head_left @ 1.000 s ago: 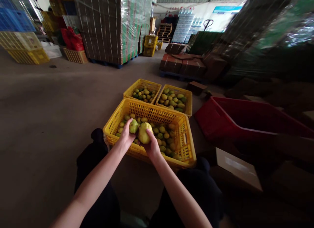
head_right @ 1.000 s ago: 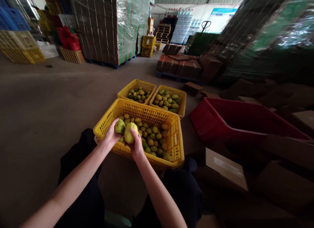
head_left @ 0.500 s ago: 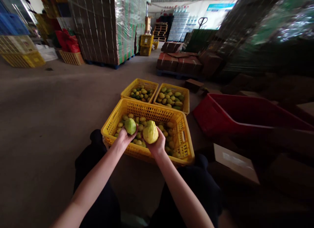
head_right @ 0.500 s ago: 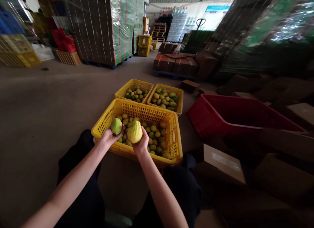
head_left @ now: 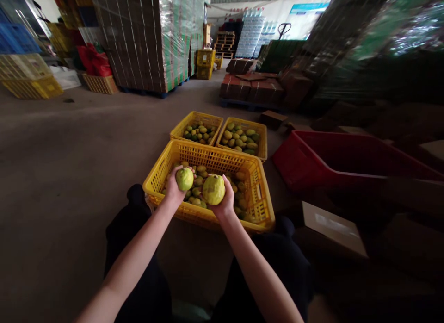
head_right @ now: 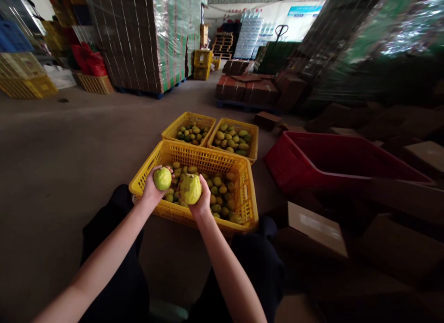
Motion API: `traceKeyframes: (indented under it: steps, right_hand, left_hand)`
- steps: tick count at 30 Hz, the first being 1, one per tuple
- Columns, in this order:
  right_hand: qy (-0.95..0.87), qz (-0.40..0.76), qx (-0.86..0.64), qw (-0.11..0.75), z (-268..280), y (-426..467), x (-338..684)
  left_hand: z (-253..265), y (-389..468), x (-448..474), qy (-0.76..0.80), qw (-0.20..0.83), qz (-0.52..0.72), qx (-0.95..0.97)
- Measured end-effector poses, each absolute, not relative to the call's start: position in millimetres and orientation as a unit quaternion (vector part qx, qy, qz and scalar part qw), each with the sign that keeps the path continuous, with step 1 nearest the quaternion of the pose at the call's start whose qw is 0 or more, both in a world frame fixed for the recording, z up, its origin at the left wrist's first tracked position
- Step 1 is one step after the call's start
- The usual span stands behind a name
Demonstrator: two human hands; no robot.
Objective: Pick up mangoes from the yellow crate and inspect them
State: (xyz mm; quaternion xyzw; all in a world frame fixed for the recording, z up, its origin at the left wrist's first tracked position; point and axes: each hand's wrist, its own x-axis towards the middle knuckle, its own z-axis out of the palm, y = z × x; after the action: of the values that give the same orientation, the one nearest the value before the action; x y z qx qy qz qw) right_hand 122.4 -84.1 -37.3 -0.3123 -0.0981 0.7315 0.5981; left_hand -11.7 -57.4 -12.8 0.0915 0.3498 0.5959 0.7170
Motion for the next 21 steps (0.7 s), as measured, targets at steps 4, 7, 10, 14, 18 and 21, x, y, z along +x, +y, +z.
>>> traceKeyframes:
  steps: [4, 7, 10, 14, 18, 21]
  right_hand:
    - [-0.135, 0.728, -0.299, 0.602, -33.9, -82.6, 126.2]
    - [-0.128, 0.727, -0.311, 0.599, -33.8, -78.4, 126.8]
    - [-0.101, 0.729, -0.321, 0.596, -36.6, -73.2, 128.3]
    - [-0.086, 0.751, -0.311, 0.576, -44.6, -70.1, 131.9]
    - [-0.049, 0.75, -0.275, 0.599, -49.2, -69.2, 132.6]
    - [-0.027, 0.723, -0.245, 0.645, -47.3, -66.7, 131.6]
  left_hand:
    - [-13.5, -61.3, -9.0, 0.324, 0.731, 0.563, 0.21]
    - [-14.2, -62.4, -7.4, 0.338, 0.743, 0.55, 0.179]
    - [-15.6, -60.0, -8.6, 0.355, 0.743, 0.559, 0.097]
    - [-19.5, -54.3, -13.5, 0.345, 0.752, 0.561, 0.029]
    - [-22.7, -52.5, -15.6, 0.286, 0.783, 0.553, -0.013]
    - [-25.6, -53.5, -12.9, 0.232, 0.781, 0.578, -0.047]
